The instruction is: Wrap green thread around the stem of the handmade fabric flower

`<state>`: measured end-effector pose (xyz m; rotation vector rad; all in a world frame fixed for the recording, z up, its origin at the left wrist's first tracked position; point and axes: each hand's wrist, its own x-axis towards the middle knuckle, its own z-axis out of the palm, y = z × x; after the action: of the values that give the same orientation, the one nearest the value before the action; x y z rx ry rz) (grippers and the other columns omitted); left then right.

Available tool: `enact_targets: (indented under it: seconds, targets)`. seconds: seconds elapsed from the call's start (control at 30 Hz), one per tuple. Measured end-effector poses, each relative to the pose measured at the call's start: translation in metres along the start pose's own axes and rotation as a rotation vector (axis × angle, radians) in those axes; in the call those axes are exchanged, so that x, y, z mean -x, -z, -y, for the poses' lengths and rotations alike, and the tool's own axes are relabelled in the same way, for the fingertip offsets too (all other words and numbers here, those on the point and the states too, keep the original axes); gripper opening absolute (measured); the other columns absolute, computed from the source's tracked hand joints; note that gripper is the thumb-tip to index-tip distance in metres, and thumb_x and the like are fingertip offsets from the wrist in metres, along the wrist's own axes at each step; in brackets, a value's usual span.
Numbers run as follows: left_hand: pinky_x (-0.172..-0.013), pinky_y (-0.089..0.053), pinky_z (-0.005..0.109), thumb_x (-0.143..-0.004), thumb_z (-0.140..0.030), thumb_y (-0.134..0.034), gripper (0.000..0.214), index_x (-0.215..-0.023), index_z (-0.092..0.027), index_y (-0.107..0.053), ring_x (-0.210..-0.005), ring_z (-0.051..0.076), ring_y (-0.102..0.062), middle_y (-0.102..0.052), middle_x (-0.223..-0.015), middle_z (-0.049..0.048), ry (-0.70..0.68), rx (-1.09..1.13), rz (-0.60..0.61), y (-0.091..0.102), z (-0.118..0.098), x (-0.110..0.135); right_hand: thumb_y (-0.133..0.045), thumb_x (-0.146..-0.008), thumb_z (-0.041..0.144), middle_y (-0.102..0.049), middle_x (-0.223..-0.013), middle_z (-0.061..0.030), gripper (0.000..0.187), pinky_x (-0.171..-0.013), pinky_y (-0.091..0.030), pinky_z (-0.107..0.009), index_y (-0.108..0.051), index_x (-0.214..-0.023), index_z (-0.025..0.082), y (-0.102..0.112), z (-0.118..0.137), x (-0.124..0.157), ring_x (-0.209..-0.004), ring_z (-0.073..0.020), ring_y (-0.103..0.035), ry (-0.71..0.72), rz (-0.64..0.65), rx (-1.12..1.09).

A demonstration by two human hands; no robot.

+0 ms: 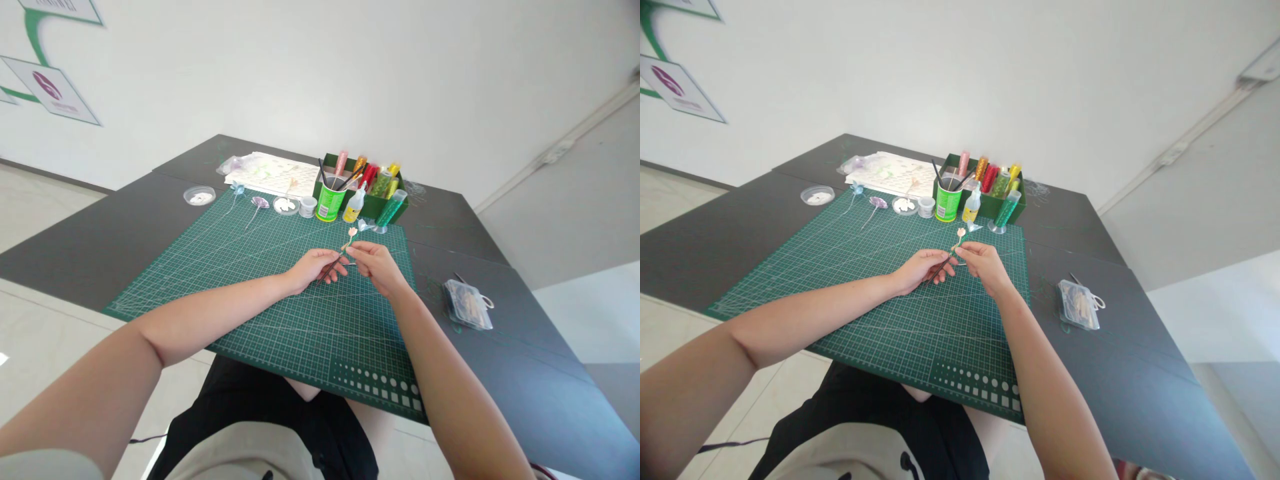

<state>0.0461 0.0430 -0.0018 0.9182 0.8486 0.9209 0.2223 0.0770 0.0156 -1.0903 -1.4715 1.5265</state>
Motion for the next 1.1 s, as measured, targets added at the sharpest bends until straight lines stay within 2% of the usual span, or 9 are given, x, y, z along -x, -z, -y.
enact_targets:
  seconds: [0.13, 0.3, 0.4, 0.57, 0.7, 0.83, 1.1]
  targets:
    - [-0.052, -0.046, 0.019, -0.104, -0.022, -0.047, 0.028, -0.095, -0.01, -0.071, -0.052, 0.007, -0.061, -0.075, -0.075, 0.0062, 0.006, 0.007, 0.013, 0.0031, 0.0014, -0.0005, -0.084, -0.068, 0.051, -0.031, -0.047, 0.0114, 0.039, -0.043, -0.011, -0.026, -0.069, -0.079, 0.017, 0.0001, -0.0016, -0.0002, -0.043, -0.0049, -0.02, -0.003, 0.011, -0.005]
    - [-0.054, -0.048, 0.021, -0.105, -0.037, -0.051, 0.032, -0.105, -0.011, -0.07, -0.053, 0.009, -0.063, -0.077, -0.079, 0.0086, -0.019, -0.023, 0.012, 0.0033, 0.002, 0.0013, -0.084, -0.069, 0.053, -0.032, -0.046, 0.0107, 0.04, -0.043, -0.01, -0.026, -0.068, -0.074, 0.017, -0.0018, -0.0004, 0.001, -0.042, -0.0045, -0.02, 0.002, 0.03, -0.005]
    - [-0.055, -0.047, 0.019, -0.104, -0.034, -0.055, 0.028, -0.106, -0.011, -0.071, -0.053, 0.007, -0.061, -0.077, -0.08, 0.0075, -0.047, -0.066, -0.005, 0.0023, 0.0033, 0.0016, -0.084, -0.069, 0.053, -0.034, -0.046, 0.0102, 0.04, -0.042, -0.01, -0.026, -0.068, -0.073, 0.017, -0.0031, 0.0007, 0.001, -0.042, -0.0045, -0.021, 0.006, 0.029, -0.008]
    - [-0.056, -0.048, 0.019, -0.106, -0.033, -0.049, 0.032, -0.112, -0.011, -0.072, -0.055, 0.007, -0.062, -0.077, -0.083, 0.0091, -0.109, -0.179, -0.017, 0.0028, 0.0054, -0.0012, -0.085, -0.067, 0.054, -0.038, -0.048, 0.0095, 0.042, -0.042, -0.01, -0.026, -0.07, -0.077, 0.017, -0.0026, 0.0006, 0.0007, -0.043, -0.0045, -0.021, 0.008, 0.019, -0.016]
    - [-0.054, -0.046, 0.019, -0.105, -0.034, -0.05, 0.032, -0.099, -0.011, -0.072, -0.055, 0.008, -0.062, -0.076, -0.079, 0.0064, -0.205, -0.33, -0.04, 0.0045, 0.0036, -0.0017, -0.086, -0.067, 0.054, -0.033, -0.046, 0.0105, 0.042, -0.043, -0.011, -0.025, -0.068, -0.074, 0.017, -0.0016, 0.001, 0.0016, -0.043, -0.0045, -0.021, 0.004, 0.028, -0.02]
    - [-0.059, -0.047, 0.02, -0.104, -0.03, -0.049, 0.031, -0.082, -0.015, -0.066, -0.059, 0.009, -0.062, -0.074, -0.075, 0.0017, -0.317, -0.492, -0.074, 0.0047, 0.0, 0.0029, -0.086, -0.067, 0.053, -0.03, -0.047, 0.0111, 0.041, -0.043, -0.011, -0.025, -0.066, -0.074, 0.018, -0.0013, 0.0024, 0.0024, -0.044, -0.0046, -0.019, 0.0, 0.04, -0.033]
    - [-0.06, -0.047, 0.022, -0.104, -0.028, -0.045, 0.033, -0.077, -0.017, -0.06, -0.059, 0.011, -0.062, -0.073, -0.072, 0.0005, -0.384, -0.638, -0.123, 0.005, 0.0009, 0.0042, -0.086, -0.066, 0.052, -0.03, -0.047, 0.0115, 0.04, -0.043, -0.011, -0.026, -0.068, -0.077, 0.017, -0.0017, 0.0028, 0.0026, -0.044, -0.005, -0.019, 0.003, 0.043, -0.044]
